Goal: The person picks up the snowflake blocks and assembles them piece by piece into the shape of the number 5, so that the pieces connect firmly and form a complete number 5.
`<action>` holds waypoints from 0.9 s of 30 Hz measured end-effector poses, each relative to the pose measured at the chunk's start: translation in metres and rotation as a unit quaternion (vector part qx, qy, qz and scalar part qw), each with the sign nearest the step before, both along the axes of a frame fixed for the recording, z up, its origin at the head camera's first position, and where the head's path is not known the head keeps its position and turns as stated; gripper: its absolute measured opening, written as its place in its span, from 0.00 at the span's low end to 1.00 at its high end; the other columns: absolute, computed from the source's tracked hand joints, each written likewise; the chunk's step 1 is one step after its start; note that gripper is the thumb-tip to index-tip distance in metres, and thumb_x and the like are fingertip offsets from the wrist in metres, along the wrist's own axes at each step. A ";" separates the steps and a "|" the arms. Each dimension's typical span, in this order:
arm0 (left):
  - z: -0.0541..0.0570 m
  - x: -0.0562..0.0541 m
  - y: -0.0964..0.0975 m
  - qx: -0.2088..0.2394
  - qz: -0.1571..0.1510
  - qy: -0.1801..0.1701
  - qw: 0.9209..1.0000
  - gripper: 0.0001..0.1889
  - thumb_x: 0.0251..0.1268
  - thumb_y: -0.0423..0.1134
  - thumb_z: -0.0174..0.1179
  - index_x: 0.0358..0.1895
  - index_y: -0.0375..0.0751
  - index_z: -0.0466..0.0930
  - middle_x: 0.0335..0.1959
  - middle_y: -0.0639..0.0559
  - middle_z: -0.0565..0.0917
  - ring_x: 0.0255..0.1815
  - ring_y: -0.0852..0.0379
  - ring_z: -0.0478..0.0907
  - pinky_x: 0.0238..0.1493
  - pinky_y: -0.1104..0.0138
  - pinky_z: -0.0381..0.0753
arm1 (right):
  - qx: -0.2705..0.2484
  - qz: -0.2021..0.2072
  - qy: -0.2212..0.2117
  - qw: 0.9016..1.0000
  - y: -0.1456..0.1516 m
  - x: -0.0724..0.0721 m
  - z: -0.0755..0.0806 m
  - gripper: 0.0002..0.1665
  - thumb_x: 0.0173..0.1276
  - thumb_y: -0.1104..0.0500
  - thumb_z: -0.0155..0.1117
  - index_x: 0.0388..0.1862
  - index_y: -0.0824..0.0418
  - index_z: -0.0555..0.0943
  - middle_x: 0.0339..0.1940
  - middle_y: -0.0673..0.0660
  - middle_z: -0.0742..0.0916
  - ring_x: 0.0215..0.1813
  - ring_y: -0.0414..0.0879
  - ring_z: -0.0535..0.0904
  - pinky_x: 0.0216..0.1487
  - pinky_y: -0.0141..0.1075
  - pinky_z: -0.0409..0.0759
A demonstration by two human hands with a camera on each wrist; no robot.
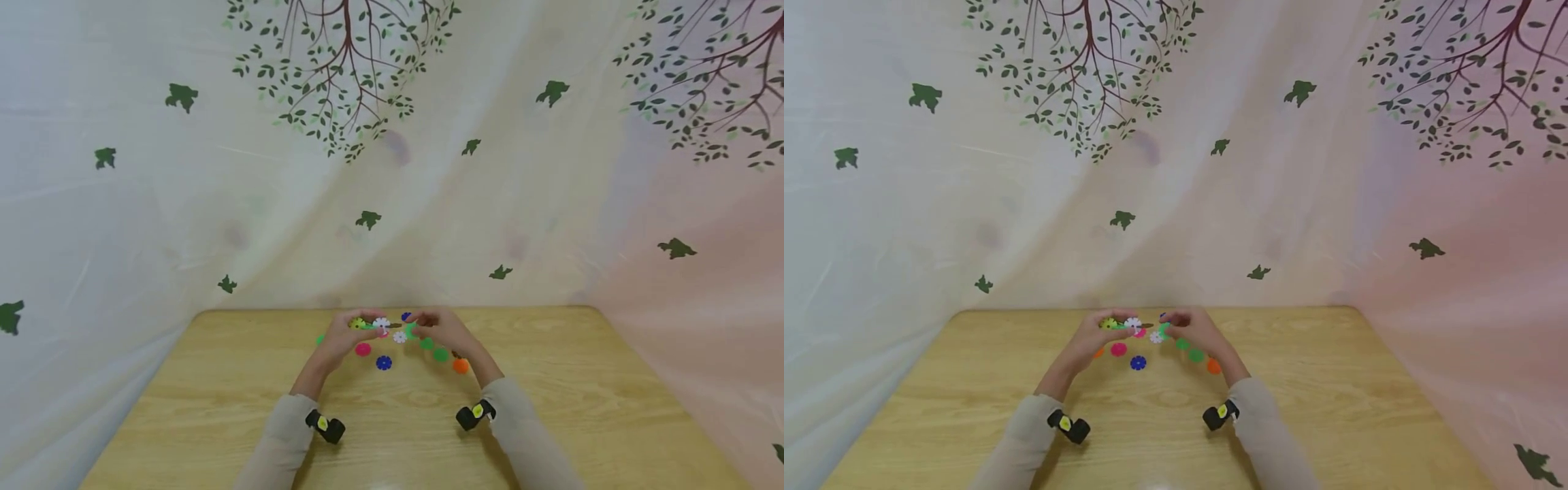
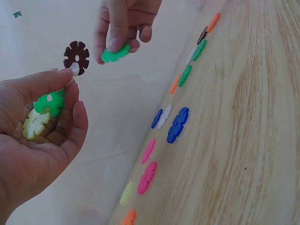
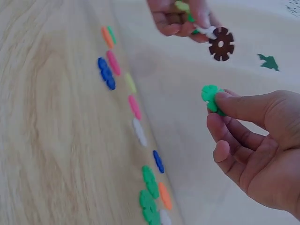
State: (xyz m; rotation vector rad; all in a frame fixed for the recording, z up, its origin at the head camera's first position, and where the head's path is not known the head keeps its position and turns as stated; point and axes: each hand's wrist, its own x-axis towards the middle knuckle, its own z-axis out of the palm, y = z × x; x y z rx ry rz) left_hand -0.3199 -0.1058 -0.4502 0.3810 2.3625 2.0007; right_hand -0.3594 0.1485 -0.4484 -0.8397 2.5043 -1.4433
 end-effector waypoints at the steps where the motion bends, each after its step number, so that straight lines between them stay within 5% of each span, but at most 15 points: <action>1: 0.000 0.000 0.000 0.003 -0.001 0.000 1.000 0.16 0.62 0.38 0.72 0.53 0.44 0.88 0.48 0.50 0.86 0.57 0.53 0.78 0.58 0.59 0.79 | -0.016 -0.007 0.000 1.000 0.000 0.001 0.003 0.12 0.72 0.64 0.66 0.52 0.66 0.85 0.35 0.61 0.88 0.36 0.59 0.83 0.35 0.46 0.84; 7: 0.001 0.000 -0.001 0.014 -0.008 -0.005 1.000 0.17 0.61 0.35 0.73 0.54 0.40 0.87 0.49 0.46 0.87 0.55 0.54 0.80 0.57 0.61 0.80 | -0.068 -0.038 -0.006 0.997 -0.001 0.004 0.011 0.12 0.72 0.62 0.67 0.50 0.67 0.83 0.38 0.63 0.89 0.41 0.65 0.85 0.37 0.43 0.86; 11: 0.003 -0.001 0.000 0.013 -0.014 -0.010 1.000 0.18 0.61 0.34 0.73 0.55 0.38 0.86 0.49 0.44 0.87 0.54 0.54 0.80 0.57 0.63 0.80 | -0.104 -0.035 -0.036 0.993 -0.002 0.006 0.012 0.11 0.71 0.63 0.67 0.48 0.70 0.81 0.39 0.67 0.89 0.43 0.66 0.86 0.42 0.49 0.88; 19: 0.003 -0.001 0.000 0.017 -0.013 -0.010 1.000 0.17 0.61 0.32 0.72 0.54 0.39 0.87 0.50 0.45 0.87 0.56 0.54 0.81 0.56 0.63 0.82 | -0.129 -0.018 -0.061 0.990 -0.004 0.009 0.012 0.13 0.71 0.64 0.68 0.47 0.72 0.79 0.38 0.63 0.89 0.37 0.44 0.87 0.44 0.51 0.88; 27: 0.002 -0.001 -0.002 0.014 -0.019 -0.001 1.000 0.17 0.63 0.32 0.71 0.55 0.37 0.85 0.51 0.44 0.87 0.53 0.55 0.80 0.51 0.67 0.82 | -0.139 -0.019 -0.070 0.988 -0.010 0.008 0.008 0.12 0.69 0.65 0.70 0.47 0.71 0.80 0.35 0.56 0.89 0.37 0.50 0.88 0.46 0.57 0.87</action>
